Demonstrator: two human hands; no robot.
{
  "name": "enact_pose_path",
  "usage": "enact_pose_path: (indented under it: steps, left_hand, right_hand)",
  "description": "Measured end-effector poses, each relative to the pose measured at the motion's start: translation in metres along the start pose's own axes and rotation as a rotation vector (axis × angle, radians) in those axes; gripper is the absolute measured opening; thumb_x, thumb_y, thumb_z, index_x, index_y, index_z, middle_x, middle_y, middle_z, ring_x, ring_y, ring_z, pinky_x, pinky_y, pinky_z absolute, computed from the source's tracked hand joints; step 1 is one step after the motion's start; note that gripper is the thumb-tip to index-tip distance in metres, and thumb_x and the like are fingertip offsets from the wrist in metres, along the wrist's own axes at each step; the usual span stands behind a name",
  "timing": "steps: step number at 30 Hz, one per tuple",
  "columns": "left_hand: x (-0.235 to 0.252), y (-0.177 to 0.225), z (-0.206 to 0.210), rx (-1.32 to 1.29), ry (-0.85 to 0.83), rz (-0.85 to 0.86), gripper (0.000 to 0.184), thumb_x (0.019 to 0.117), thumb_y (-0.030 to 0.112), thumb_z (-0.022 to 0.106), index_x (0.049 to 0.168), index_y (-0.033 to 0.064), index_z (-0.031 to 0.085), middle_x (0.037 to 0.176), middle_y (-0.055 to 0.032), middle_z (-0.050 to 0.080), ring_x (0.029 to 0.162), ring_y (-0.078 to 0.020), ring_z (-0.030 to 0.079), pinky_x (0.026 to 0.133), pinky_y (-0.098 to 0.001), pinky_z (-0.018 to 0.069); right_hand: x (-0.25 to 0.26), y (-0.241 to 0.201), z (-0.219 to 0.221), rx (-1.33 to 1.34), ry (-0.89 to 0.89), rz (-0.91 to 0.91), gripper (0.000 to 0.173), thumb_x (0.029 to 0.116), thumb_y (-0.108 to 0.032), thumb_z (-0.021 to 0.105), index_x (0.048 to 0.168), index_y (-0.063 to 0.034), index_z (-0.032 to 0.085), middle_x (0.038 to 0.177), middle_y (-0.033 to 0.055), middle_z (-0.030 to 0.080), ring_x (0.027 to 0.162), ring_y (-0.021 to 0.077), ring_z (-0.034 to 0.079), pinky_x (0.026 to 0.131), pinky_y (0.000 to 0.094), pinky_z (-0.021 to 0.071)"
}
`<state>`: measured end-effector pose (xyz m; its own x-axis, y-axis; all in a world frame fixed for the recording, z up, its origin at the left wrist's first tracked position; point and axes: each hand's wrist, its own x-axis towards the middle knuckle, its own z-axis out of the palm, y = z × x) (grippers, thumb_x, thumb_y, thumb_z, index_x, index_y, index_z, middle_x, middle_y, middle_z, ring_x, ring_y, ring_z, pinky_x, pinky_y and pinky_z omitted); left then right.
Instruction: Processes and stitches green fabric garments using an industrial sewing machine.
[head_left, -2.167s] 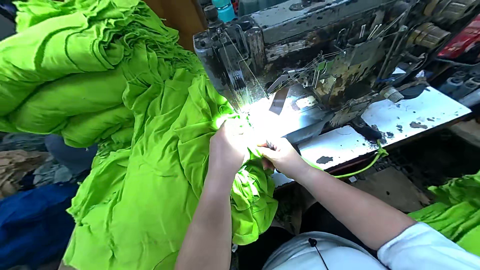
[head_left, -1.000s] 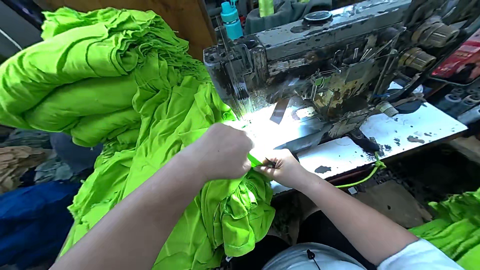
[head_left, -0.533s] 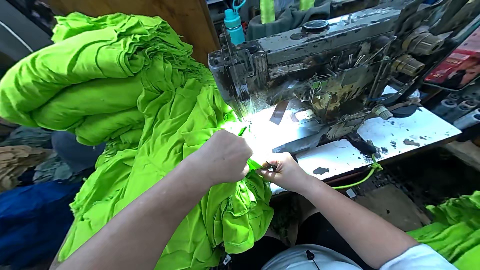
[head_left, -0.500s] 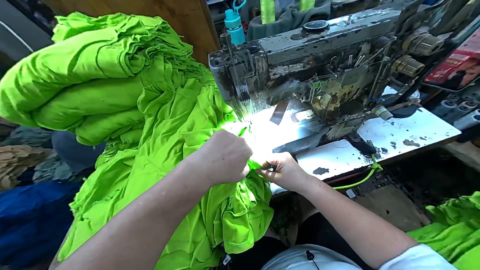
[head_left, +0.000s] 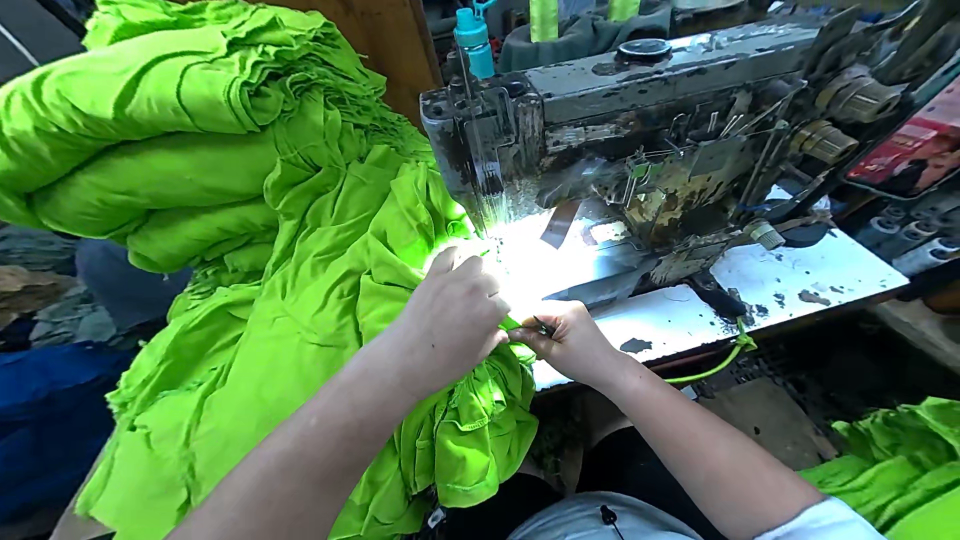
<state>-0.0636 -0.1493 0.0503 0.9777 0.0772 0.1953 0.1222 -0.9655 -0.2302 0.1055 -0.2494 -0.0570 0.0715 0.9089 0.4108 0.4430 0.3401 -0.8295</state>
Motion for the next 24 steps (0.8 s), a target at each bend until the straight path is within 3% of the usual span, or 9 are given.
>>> enact_pose_path:
  steps: [4,7,9,15,18,19,20,22,24]
  left_hand:
    - [-0.002,0.007,0.016,0.083,-0.001,-0.064,0.011,0.0884,0.004,0.067,0.078,0.0091,0.070,0.094,-0.0098,0.070,0.107,-0.0352,0.065,0.104,-0.0620,0.0428]
    - [0.004,0.003,0.022,0.108,-0.036,-0.147,0.007,0.0887,0.006,0.068,0.082,0.0074,0.071,0.101,-0.0119,0.070,0.114,-0.0361,0.063,0.109,-0.0606,0.0393]
    - [0.009,-0.004,0.029,0.095,0.022,-0.163,0.005,0.0859,0.005,0.067,0.086,0.0057,0.072,0.101,-0.0149,0.070,0.113,-0.0380,0.063,0.105,-0.0605,0.0412]
    - [0.016,-0.021,0.044,-0.027,0.000,-0.329,0.021,0.0880,0.014,0.067,0.106,0.0045,0.074,0.122,-0.0171,0.068,0.119,-0.0363,0.062,0.104,-0.0581,0.0400]
    - [0.011,-0.020,0.054,-0.054,0.074,-0.359,0.026,0.0883,0.017,0.062,0.106,0.0022,0.075,0.122,-0.0196,0.070,0.118,-0.0373,0.065,0.106,-0.0576,0.0424]
    - [0.010,-0.019,0.057,-0.040,0.098,-0.359,0.025,0.0900,0.016,0.060,0.105,0.0017,0.074,0.120,-0.0193,0.070,0.116,-0.0369,0.065,0.104,-0.0566,0.0443]
    - [0.010,-0.018,0.060,-0.033,0.119,-0.357,0.024,0.0904,0.015,0.060,0.103,0.0012,0.075,0.118,-0.0191,0.071,0.114,-0.0363,0.066,0.103,-0.0556,0.0457]
    - [0.010,-0.017,0.062,-0.012,0.155,-0.337,0.019,0.0899,0.015,0.062,0.096,0.0019,0.075,0.112,-0.0182,0.072,0.109,-0.0354,0.068,0.099,-0.0540,0.0493]
    - [0.011,-0.017,0.065,-0.015,0.182,-0.335,0.016,0.0900,0.015,0.064,0.093,0.0043,0.075,0.108,-0.0157,0.072,0.105,-0.0335,0.069,0.095,-0.0521,0.0516]
  right_hand:
    - [-0.002,0.004,0.006,-0.045,0.099,-0.095,0.018,0.0966,-0.015,0.067,0.090,-0.0009,0.076,0.083,0.0067,0.072,0.073,0.0036,0.067,0.070,0.0184,0.0560]
    - [0.007,0.007,0.011,-0.001,0.172,-0.083,0.015,0.0955,-0.011,0.066,0.092,0.0000,0.076,0.082,0.0054,0.074,0.071,0.0032,0.069,0.067,0.0197,0.0581]
    - [0.012,0.008,0.014,0.068,0.208,-0.044,0.013,0.0956,-0.007,0.066,0.094,0.0008,0.076,0.080,0.0042,0.075,0.069,0.0026,0.070,0.064,0.0197,0.0593]
    - [0.002,-0.001,0.004,0.059,0.267,-0.046,0.019,0.0998,-0.009,0.060,0.105,0.0007,0.075,0.080,0.0040,0.074,0.065,0.0043,0.069,0.058,0.0213,0.0591]
    - [-0.029,-0.012,-0.059,0.094,0.479,-0.248,0.018,0.1009,-0.012,0.061,0.114,-0.0136,0.074,0.097,-0.0032,0.074,0.070,0.0032,0.067,0.062,0.0220,0.0593]
    - [-0.036,-0.014,-0.093,0.070,0.637,-0.287,0.022,0.0998,-0.009,0.061,0.116,-0.0162,0.074,0.101,-0.0037,0.075,0.068,0.0040,0.065,0.059,0.0224,0.0570]
    - [-0.039,-0.014,-0.132,0.044,0.820,-0.293,0.024,0.0976,-0.004,0.057,0.115,-0.0131,0.071,0.095,-0.0034,0.074,0.061,0.0050,0.062,0.053,0.0228,0.0543]
    - [-0.032,-0.007,-0.218,0.049,1.086,-0.180,0.024,0.0964,0.000,0.049,0.117,-0.0064,0.059,0.076,-0.0043,0.062,0.051,0.0048,0.052,0.046,0.0208,0.0464]
    - [-0.018,0.003,-0.288,0.117,1.021,-0.024,0.032,0.0962,-0.002,0.051,0.126,-0.0112,0.057,0.088,-0.0060,0.063,0.055,0.0009,0.051,0.048,0.0156,0.0440]
